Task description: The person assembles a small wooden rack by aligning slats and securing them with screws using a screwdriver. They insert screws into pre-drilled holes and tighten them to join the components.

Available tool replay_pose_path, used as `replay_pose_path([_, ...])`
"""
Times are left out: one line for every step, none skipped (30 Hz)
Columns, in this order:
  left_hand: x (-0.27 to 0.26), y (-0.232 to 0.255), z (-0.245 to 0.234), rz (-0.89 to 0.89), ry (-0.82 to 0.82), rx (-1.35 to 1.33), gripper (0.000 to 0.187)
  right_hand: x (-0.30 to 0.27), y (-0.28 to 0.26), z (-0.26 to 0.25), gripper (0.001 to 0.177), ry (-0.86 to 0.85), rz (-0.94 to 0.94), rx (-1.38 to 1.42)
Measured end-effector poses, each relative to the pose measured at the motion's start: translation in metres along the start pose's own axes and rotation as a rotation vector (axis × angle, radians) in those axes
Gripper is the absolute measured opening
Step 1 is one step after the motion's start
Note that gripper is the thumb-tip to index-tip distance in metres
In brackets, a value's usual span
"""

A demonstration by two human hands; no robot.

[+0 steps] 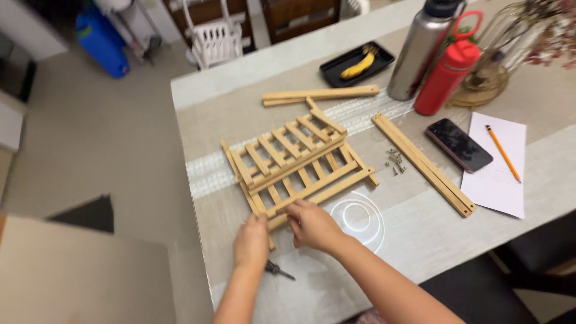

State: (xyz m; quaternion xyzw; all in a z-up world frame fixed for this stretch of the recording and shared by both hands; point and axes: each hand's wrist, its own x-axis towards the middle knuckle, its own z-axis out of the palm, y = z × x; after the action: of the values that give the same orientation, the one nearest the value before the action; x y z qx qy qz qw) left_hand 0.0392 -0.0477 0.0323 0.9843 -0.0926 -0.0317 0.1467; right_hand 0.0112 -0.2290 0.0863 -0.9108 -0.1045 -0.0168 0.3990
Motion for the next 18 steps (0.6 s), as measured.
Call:
replay_pose_path([0.005,0.000,0.000,0.050,-0.008,0.001,0.014,0.007,-0.002,0.002,0.035,0.016,0.042,0.012])
replay_pose_path([-0.001,0.001,0.005,0.081,-0.037,-0.008,0.012,0.003,-0.004,0.005,0.032,0.005,0.096,0.025])
replay_pose_path([-0.004,-0.001,0.009,0.103,-0.048,-0.010,0.015,-0.001,-0.005,0.009,0.029,-0.006,0.149,0.039])
replay_pose_path([-0.004,-0.002,0.012,0.116,-0.045,-0.013,0.019,-0.002,-0.005,0.010,0.030,-0.013,0.172,0.044])
replay_pose_path([-0.005,-0.003,0.014,0.129,-0.042,-0.016,0.022,-0.005,-0.006,0.013,0.030,-0.020,0.194,0.049])
replay_pose_path([-0.005,-0.003,0.016,0.124,-0.029,-0.024,0.021,-0.006,-0.005,0.012,0.031,-0.029,0.209,0.052])
replay_pose_path([-0.007,-0.003,0.017,0.118,-0.015,-0.032,0.021,-0.008,-0.005,0.012,0.032,-0.016,0.169,0.026])
replay_pose_path([-0.002,-0.002,0.018,0.107,0.011,-0.041,0.020,-0.008,-0.003,0.012,0.034,-0.004,0.117,-0.003])
replay_pose_path([0.005,-0.002,0.018,0.089,0.027,-0.046,0.019,-0.005,0.001,0.010,0.036,0.008,0.064,-0.032])
replay_pose_path([0.000,-0.003,0.021,0.052,0.027,-0.052,0.019,-0.008,0.004,0.011,0.034,-0.018,0.071,-0.036])
replay_pose_path([-0.004,-0.002,0.023,0.016,0.027,-0.059,0.019,-0.011,0.008,0.011,0.032,-0.043,0.077,-0.040])
replay_pose_path([-0.003,-0.003,0.022,-0.025,0.044,-0.069,0.017,-0.007,0.011,0.012,0.030,-0.058,0.075,-0.040])
replay_pose_path([-0.003,-0.002,0.022,-0.066,0.061,-0.079,0.014,-0.002,0.014,0.013,0.030,-0.076,0.052,-0.043])
replay_pose_path([-0.005,0.002,0.024,-0.105,0.072,-0.096,0.012,-0.001,0.019,0.012,0.030,-0.097,0.035,-0.051])
replay_pose_path([-0.006,0.007,0.026,-0.144,0.057,-0.116,0.010,0.000,0.024,0.010,0.030,-0.118,0.019,-0.058])
replay_pose_path([-0.004,0.009,0.024,-0.183,0.050,-0.128,0.010,0.006,0.027,0.009,0.033,-0.120,-0.020,-0.088])
replay_pose_path([-0.001,0.010,0.022,-0.221,0.043,-0.141,0.014,0.013,0.029,0.008,0.036,-0.121,-0.058,-0.118])
replay_pose_path([-0.004,0.009,0.023,-0.230,0.063,-0.149,0.017,0.013,0.030,0.013,0.039,-0.132,-0.091,-0.138])
